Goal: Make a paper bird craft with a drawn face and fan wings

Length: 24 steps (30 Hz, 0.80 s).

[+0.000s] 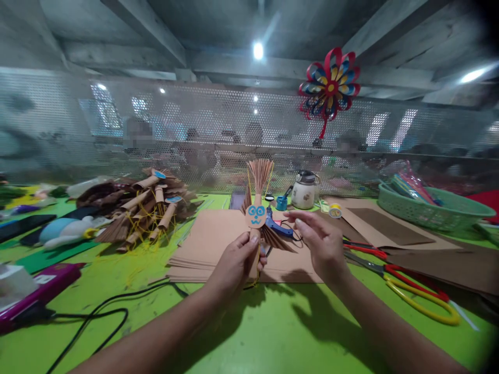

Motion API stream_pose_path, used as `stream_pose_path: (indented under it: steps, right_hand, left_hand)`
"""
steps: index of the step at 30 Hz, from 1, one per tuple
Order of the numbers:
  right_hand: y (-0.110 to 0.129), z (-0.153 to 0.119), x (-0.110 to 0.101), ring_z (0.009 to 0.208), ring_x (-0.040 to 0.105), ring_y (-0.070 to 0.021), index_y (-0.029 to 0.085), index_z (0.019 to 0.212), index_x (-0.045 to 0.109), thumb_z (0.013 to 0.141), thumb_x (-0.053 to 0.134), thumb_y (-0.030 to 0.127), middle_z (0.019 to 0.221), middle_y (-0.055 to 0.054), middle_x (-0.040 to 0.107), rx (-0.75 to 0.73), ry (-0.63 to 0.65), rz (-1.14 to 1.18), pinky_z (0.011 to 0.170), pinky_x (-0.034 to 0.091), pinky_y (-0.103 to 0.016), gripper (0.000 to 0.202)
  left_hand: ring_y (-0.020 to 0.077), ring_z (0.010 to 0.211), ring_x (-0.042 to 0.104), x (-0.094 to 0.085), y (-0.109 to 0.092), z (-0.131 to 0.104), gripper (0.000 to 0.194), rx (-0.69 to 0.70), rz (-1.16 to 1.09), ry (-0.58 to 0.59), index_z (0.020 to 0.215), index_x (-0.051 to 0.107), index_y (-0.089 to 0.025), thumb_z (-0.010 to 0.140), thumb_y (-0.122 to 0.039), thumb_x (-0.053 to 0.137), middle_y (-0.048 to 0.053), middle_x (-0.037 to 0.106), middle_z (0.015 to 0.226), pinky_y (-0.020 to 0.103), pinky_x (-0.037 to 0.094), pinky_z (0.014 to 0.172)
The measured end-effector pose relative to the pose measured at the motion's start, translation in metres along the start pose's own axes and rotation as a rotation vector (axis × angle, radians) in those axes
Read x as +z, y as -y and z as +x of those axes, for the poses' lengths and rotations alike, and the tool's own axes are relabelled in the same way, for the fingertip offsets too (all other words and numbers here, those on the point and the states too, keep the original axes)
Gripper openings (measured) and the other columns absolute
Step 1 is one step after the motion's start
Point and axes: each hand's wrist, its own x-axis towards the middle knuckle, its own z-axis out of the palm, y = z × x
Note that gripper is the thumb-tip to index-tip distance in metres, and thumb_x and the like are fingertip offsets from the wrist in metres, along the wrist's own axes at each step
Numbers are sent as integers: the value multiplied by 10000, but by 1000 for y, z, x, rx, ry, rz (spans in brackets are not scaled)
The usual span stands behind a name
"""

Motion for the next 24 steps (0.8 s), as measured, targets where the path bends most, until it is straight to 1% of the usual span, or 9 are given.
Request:
stream_pose_path:
  steps: [2, 4, 6, 9, 11, 14, 17, 20, 24]
  right_hand:
    - [-3, 3, -2, 934, 663, -210, 219, 992, 732, 905, 614, 285, 985, -65, 720, 34, -56, 57, 868, 520, -377, 161]
    - [-5, 4, -2, 910, 663, -205, 221, 969, 722, 880, 646, 288, 958, -56, 706, 56, -32, 50, 850, 527, -370, 135]
    - [-5, 3, -1, 929, 651, -210, 220, 1014, 695, 851, 676, 292, 1006, -64, 678, 58, 71, -33, 847, 529, -374, 179]
    - [-3, 2, 0, 984, 624, -230, 219, 1119, 634, 802, 717, 305, 1087, -84, 631, 31, 254, -222, 859, 528, -396, 339]
    - [-1, 1, 1, 1015, 609, -241, 222, 1158, 602, 778, 738, 303, 1109, -86, 612, -10, 302, -336, 879, 521, -412, 412]
    - [1, 2, -1, 1038, 585, -246, 226, 1202, 564, 780, 732, 262, 1135, -90, 583, -123, 303, -469, 893, 508, -427, 456]
    - [1, 5, -5, 1029, 572, -249, 220, 1217, 555, 786, 725, 205, 1118, -94, 573, -220, 297, -553, 884, 505, -433, 464]
    - [-2, 7, -8, 1003, 577, -252, 210, 1167, 596, 800, 720, 181, 1069, -96, 591, -262, 317, -572, 857, 515, -425, 389]
    - [-4, 7, -11, 958, 597, -227, 218, 1156, 632, 861, 651, 153, 1034, -86, 613, -265, 329, -510, 810, 530, -384, 303]
  left_hand:
    - [106, 618, 558, 0, -1, 0, 347, -3, -8, -15, 958, 585, -144, 767, -370, 765, 7, 577, 720, 174, 440, 526]
    - [106, 609, 559, 0, -2, 0, 357, -6, -11, -24, 954, 589, -143, 754, -374, 774, 8, 582, 708, 175, 440, 520]
    - [107, 607, 562, -1, -3, 0, 363, -5, -10, -30, 959, 590, -142, 750, -374, 776, 8, 586, 703, 176, 444, 522]
    - [108, 609, 566, -1, -5, 1, 372, 5, 0, -35, 963, 589, -136, 742, -366, 781, 13, 600, 717, 177, 448, 525]
    - [109, 601, 565, -1, -6, 1, 377, 12, 5, -34, 955, 586, -135, 737, -373, 781, 11, 599, 707, 178, 445, 520]
    - [112, 600, 566, -1, -7, 1, 382, 13, 8, -31, 946, 582, -141, 736, -392, 778, 4, 591, 697, 180, 442, 519]
    - [112, 604, 569, -1, -7, 0, 365, 5, 17, -33, 955, 582, -148, 755, -393, 764, 11, 598, 717, 182, 443, 522]
    - [110, 588, 565, -1, -5, -1, 336, 4, 32, -23, 946, 581, -154, 783, -400, 742, 13, 600, 708, 183, 436, 514]
    - [107, 554, 557, -4, -2, 1, 318, 20, 54, -4, 922, 567, -175, 810, -431, 719, 3, 595, 690, 181, 411, 494]
